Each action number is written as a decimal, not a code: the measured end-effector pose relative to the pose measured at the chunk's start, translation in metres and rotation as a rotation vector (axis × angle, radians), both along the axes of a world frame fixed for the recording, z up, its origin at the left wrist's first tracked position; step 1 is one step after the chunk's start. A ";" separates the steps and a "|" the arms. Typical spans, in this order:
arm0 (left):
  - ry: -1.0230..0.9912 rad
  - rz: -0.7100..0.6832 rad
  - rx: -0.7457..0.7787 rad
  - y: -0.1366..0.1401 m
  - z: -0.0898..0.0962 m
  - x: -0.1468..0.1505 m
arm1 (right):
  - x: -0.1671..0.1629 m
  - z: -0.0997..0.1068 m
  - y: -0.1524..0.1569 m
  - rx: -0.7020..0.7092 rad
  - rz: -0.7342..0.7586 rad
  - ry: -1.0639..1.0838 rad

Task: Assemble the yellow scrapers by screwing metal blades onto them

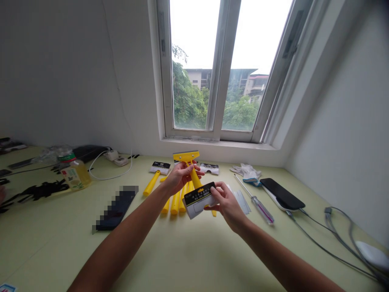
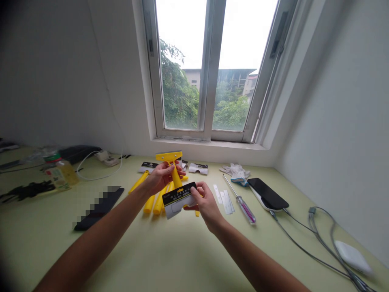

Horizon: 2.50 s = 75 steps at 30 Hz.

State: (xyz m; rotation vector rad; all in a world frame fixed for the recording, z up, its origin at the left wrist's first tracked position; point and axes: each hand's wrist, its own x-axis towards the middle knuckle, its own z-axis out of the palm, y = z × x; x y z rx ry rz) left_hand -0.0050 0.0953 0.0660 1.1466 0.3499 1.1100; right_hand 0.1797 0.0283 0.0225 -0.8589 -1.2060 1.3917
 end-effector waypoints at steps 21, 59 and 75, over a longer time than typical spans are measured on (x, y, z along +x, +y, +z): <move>0.297 0.526 -0.067 -0.006 -0.006 0.021 | -0.007 -0.005 -0.003 0.095 -0.031 -0.081; 0.254 0.691 0.046 -0.013 0.003 0.014 | -0.003 0.009 -0.007 0.061 0.073 0.014; 0.429 0.355 0.076 -0.020 0.002 0.015 | 0.000 0.004 0.001 0.116 -0.142 0.067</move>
